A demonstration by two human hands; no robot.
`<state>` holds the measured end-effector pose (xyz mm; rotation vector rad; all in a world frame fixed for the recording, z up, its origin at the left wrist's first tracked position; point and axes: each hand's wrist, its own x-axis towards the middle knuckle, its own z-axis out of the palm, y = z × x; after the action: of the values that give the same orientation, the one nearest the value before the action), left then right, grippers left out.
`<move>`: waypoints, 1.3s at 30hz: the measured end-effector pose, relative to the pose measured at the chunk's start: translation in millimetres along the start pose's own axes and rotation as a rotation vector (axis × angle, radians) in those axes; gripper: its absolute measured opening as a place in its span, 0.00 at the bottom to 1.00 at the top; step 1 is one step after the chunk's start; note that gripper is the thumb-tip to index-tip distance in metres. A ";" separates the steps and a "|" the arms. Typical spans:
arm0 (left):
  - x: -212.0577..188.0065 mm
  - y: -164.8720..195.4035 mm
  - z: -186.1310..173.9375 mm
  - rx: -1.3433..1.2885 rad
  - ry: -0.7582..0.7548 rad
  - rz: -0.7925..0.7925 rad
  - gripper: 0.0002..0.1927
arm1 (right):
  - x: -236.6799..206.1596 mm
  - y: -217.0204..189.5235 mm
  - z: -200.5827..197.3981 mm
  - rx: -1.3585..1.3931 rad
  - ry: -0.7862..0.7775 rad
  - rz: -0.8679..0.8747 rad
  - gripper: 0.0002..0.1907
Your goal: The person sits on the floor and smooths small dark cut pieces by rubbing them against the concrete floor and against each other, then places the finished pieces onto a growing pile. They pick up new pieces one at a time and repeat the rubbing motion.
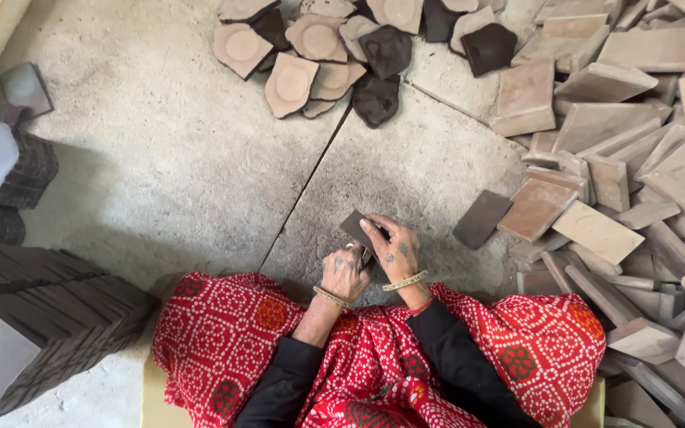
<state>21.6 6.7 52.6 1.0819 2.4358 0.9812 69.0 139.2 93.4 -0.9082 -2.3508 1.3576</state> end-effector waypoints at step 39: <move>-0.4 -11.9 0.5 -0.246 -0.019 0.046 0.28 | 11.1 2.4 -14.8 0.218 0.112 -0.121 0.17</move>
<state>15.7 0.8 44.0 1.0585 2.2112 1.2407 69.2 157.2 98.3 -0.7457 -2.0903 1.4398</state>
